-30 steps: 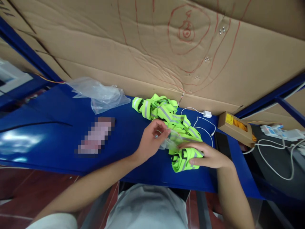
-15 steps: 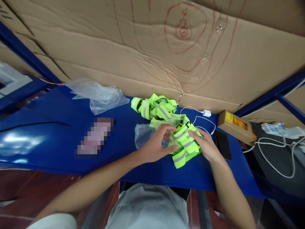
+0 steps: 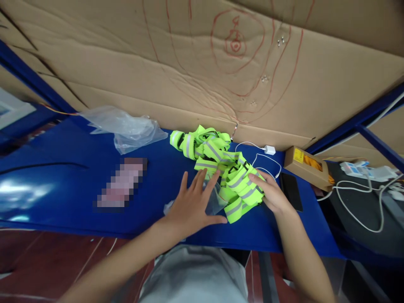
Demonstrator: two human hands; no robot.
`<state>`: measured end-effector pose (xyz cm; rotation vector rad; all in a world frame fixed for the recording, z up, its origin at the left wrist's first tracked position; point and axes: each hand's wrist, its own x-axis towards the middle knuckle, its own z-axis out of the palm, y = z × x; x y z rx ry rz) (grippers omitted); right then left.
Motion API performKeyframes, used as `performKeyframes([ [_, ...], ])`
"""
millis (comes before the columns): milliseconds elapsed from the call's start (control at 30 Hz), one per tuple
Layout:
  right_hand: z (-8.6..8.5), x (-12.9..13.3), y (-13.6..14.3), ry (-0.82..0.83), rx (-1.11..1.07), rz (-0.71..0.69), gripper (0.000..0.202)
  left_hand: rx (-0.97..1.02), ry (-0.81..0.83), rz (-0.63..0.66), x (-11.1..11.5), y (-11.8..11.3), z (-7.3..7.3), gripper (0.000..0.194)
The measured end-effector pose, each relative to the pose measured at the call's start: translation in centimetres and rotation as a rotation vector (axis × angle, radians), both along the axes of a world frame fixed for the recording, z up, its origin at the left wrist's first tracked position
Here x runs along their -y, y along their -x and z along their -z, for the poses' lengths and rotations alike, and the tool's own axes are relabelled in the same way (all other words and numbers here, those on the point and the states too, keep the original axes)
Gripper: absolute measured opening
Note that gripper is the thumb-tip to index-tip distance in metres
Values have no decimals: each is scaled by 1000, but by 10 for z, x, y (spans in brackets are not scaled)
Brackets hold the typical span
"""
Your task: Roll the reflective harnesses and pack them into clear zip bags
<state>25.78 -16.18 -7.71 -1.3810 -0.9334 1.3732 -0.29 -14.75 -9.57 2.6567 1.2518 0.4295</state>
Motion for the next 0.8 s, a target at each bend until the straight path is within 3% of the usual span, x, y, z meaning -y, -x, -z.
performKeyframes([
  [167, 1, 0, 1, 27, -22, -63, 50, 33, 68, -51, 13, -9, 22, 112],
  [300, 3, -1, 3, -48, 184, -168, 50, 105, -82, -22, 9, -5, 24, 112],
  [500, -8, 4, 7, -296, 625, -302, 45, -31, -235, 44, 3, -5, -1, 98],
  [667, -36, 0, 15, -388, 663, -272, 35, -139, -328, 97, -2, -17, -31, 96],
  [800, -45, -11, 20, -453, 645, -261, 35, -50, -382, 93, -16, -26, -37, 104],
])
